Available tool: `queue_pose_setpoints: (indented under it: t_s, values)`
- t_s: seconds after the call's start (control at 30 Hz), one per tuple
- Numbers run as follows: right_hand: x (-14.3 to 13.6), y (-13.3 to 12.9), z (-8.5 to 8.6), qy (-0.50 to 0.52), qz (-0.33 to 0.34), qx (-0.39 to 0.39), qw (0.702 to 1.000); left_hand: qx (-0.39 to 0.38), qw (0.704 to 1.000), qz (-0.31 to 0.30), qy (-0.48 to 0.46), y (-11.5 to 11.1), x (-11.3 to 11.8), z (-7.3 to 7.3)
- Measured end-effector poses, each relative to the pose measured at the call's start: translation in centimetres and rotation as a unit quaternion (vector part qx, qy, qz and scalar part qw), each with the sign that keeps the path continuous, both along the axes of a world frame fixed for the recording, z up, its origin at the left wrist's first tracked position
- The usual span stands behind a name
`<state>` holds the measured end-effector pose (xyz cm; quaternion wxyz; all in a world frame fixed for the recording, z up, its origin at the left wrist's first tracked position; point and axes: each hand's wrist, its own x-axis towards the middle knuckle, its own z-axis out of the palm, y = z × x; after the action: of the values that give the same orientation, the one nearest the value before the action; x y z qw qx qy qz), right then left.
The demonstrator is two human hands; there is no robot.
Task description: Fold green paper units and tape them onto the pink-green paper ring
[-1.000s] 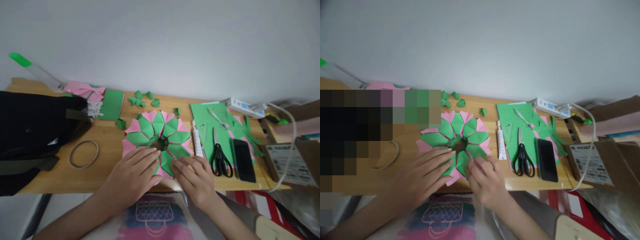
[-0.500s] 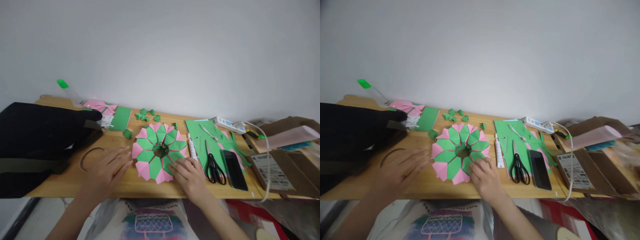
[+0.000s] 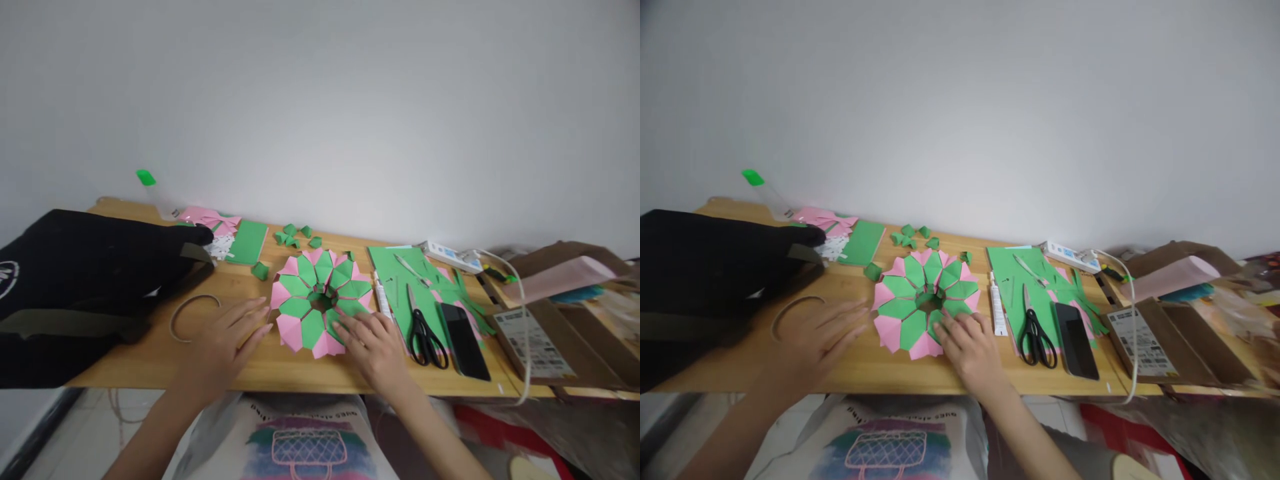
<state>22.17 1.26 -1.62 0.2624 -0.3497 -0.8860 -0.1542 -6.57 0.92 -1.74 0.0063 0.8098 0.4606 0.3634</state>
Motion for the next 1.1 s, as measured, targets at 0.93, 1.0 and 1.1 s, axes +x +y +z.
queue_pose_setpoints:
  t_s: [0.93, 1.0, 1.1]
  values:
    - [4.8, 14.7, 3.3, 0.086, -0.213, -0.339, 0.912, -0.320, 0.929, 0.026, -0.185, 1.2, 2.8, -0.9]
    - [4.1, 17.9, 0.8, 0.090, -0.228, -0.377, 0.893, -0.352, 0.907, 0.019, -0.229, 1.5, 3.4, -0.9]
    - [3.0, 20.0, -1.9, 0.109, -0.221, -0.426, 0.871, -0.377, 0.885, 0.007, -0.274, 2.1, 3.4, -0.9]
